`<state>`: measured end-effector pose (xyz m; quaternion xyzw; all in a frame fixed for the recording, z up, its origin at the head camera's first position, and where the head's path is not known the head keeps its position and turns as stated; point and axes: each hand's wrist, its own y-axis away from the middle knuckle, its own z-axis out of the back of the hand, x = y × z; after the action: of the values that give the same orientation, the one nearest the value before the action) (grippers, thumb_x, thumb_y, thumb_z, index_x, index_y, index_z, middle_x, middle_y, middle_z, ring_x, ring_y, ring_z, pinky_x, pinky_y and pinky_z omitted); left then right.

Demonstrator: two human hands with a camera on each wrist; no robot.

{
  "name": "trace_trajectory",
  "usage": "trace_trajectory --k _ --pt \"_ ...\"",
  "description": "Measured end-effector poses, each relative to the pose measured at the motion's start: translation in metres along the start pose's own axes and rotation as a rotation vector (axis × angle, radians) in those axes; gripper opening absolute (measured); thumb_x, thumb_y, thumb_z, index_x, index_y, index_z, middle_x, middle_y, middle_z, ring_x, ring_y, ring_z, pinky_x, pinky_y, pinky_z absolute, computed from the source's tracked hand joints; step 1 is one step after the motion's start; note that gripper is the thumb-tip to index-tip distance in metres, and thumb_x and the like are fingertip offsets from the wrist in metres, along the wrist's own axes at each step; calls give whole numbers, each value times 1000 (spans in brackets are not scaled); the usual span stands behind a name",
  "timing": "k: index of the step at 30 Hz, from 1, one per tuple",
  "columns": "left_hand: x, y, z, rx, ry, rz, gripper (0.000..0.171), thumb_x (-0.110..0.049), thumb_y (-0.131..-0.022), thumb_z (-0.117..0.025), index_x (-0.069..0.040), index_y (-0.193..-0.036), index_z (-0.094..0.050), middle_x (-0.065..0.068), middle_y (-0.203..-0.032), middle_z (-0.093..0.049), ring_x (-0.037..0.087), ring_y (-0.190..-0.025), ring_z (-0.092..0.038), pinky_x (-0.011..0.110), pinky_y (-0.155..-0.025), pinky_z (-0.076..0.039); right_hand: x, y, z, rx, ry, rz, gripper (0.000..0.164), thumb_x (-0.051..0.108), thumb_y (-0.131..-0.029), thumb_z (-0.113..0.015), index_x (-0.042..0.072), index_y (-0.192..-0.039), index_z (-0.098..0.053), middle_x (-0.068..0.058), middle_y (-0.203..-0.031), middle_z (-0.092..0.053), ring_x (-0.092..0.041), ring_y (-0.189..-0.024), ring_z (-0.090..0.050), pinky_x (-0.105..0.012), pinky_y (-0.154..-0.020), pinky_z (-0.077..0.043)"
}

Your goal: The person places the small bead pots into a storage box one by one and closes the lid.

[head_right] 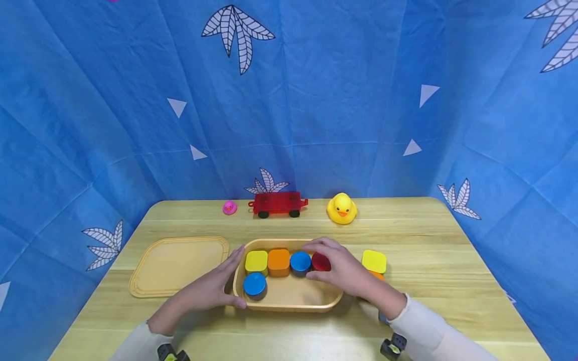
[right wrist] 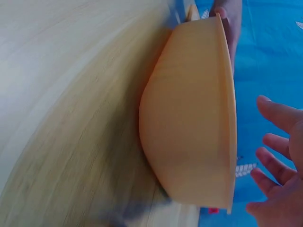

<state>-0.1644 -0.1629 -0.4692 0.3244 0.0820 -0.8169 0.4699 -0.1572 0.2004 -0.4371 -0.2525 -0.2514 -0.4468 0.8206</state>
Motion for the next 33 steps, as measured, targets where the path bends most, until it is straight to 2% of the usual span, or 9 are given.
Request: trace_trajectory --k 5,12,17,23,33 --pt "-1 0 0 5 -6 6 129 -66 -78 -80 -25 -167 3 -1 -174 0 29 -160 -6 57 -122 -29 -7 10 13 -23 -20 -40 62 35 -86 -85 18 -142 -63 -5 -147 -58 -33 -136 -52 -59 -108 -47" --pt "-2 1 2 9 -5 1 129 -69 -77 -78 -24 -167 3 0 -175 0 30 -160 -7 57 -122 -29 -23 24 33 -44 -30 -89 65 28 -88 -84 13 -145 -58 -12 -150 -54 -40 -139 -48 -67 -107 -44" --pt "-1 1 2 2 -6 -4 129 -69 -78 -78 -23 -167 2 2 -175 -1 32 -160 -7 58 -122 -29 -37 33 47 -52 -51 -165 67 35 -91 -81 14 -149 -54 -15 -155 -49 -45 -142 -43 -72 -108 -38" --pt "-2 1 2 10 4 8 129 -67 -78 -79 -24 -167 3 1 -175 0 30 -160 -7 57 -122 -28 -57 44 62 -27 -42 -225 72 41 -92 -78 10 -152 -50 -20 -157 -46 -50 -142 -39 -76 -107 -35" --pt "-2 2 3 3 3 -12 128 -63 -79 -81 -21 -167 2 4 -175 0 33 -159 -7 59 -122 -28 -95 55 71 55 -149 -284 72 30 -95 -76 2 -154 -44 -29 -158 -40 -58 -143 -32 -74 -112 -30"
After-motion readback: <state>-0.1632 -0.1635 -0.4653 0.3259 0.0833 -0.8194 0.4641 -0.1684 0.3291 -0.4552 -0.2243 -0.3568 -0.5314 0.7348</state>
